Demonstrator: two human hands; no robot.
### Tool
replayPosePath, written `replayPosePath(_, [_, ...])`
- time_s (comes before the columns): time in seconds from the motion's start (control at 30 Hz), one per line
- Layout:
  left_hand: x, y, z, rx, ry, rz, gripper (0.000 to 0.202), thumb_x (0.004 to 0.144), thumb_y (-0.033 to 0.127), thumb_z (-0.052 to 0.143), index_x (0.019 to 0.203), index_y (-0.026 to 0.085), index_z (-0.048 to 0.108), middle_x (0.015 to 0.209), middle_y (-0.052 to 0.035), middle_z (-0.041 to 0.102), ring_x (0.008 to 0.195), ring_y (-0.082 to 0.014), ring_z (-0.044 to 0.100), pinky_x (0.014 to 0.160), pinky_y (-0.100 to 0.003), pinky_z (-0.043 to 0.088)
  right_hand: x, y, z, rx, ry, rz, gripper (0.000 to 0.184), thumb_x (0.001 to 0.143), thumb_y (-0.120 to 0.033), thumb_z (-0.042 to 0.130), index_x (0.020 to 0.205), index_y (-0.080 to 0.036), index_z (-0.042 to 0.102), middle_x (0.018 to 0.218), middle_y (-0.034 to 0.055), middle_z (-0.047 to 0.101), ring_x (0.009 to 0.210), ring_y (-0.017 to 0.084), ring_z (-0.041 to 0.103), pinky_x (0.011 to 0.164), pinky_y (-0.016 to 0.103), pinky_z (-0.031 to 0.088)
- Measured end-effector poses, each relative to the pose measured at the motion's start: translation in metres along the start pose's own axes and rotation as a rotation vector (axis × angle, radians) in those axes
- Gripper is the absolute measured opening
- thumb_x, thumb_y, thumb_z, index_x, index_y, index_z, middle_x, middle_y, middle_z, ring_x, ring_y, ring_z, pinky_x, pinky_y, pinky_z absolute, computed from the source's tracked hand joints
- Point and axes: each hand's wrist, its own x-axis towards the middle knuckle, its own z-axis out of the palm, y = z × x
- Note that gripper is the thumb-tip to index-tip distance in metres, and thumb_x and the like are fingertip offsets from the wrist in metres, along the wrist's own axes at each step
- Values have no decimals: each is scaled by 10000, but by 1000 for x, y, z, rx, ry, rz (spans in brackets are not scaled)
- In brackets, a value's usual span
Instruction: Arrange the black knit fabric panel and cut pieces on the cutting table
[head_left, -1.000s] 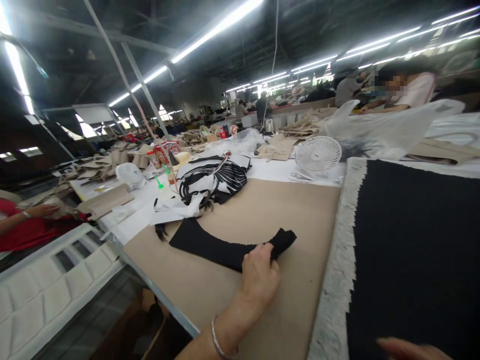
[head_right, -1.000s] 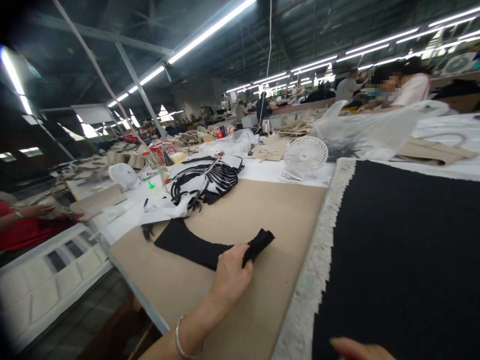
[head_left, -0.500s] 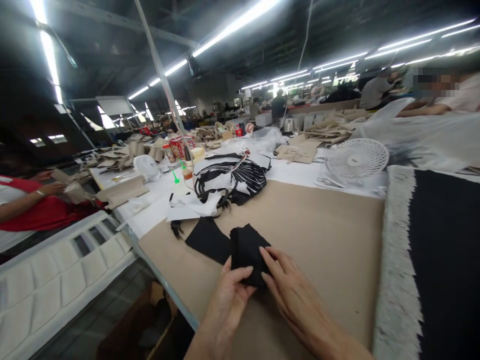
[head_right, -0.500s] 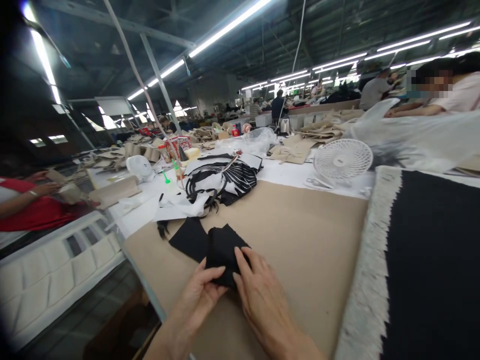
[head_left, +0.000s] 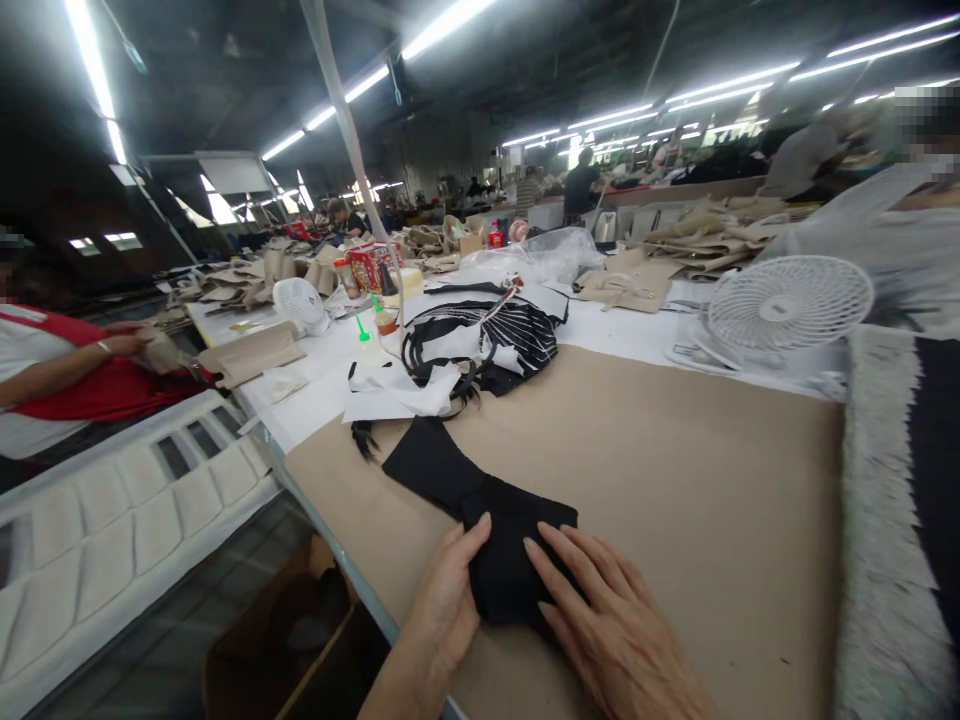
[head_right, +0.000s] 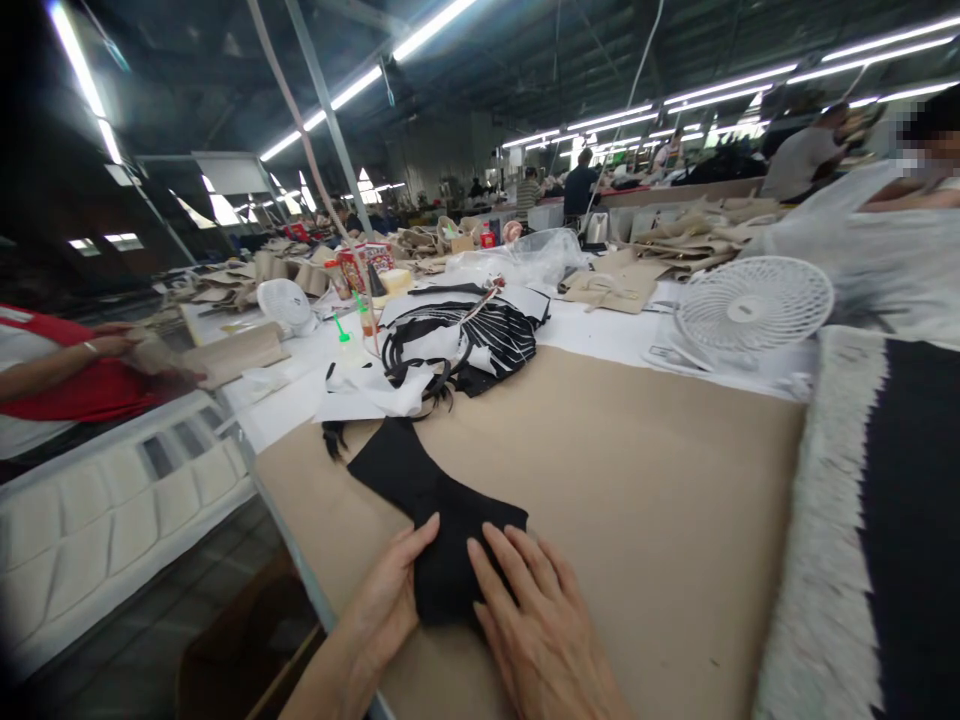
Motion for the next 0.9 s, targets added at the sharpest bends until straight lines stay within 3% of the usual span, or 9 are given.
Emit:
replayPosePath(0.23, [0,-2,0,-47,30,70,428,779,314,717,1152,116,652,1173,-132,704,1128,-270,632,1055,-390,445,14,-11,9,-40,-21,-8,440,975,-214,380,1399,-155,482,1459,112,417,1302,334,384,1064,532,197])
replayPosePath(0.57, [-1,-2,0,-39,11,70,424,735,363,749,1075,117,683,1106,-132,727,1155,-291,610,1054,-401,430,2,-6,-2,-75,26,-128,381,947,-189,420,1292,-159,580,1374,101,518,1248,293,462,1154,504,118])
replayPosePath(0.77, [-2,-1,1,-58,14,64,423,711,352,770,1057,122,691,1108,-134,725,1132,-289,622,1019,-385,454,13,-15,5,86,65,-55,344,1018,-249,370,1248,-195,621,1317,71,572,1232,245,482,1140,413,186])
replayPosePath(0.9, [-1,-1,1,-70,-18,89,410,719,344,761,1052,115,691,1094,-142,727,1099,-287,637,996,-387,467,6,-13,2,106,58,-159,348,987,-168,385,1225,-176,639,1281,88,594,1209,260,498,1084,415,263])
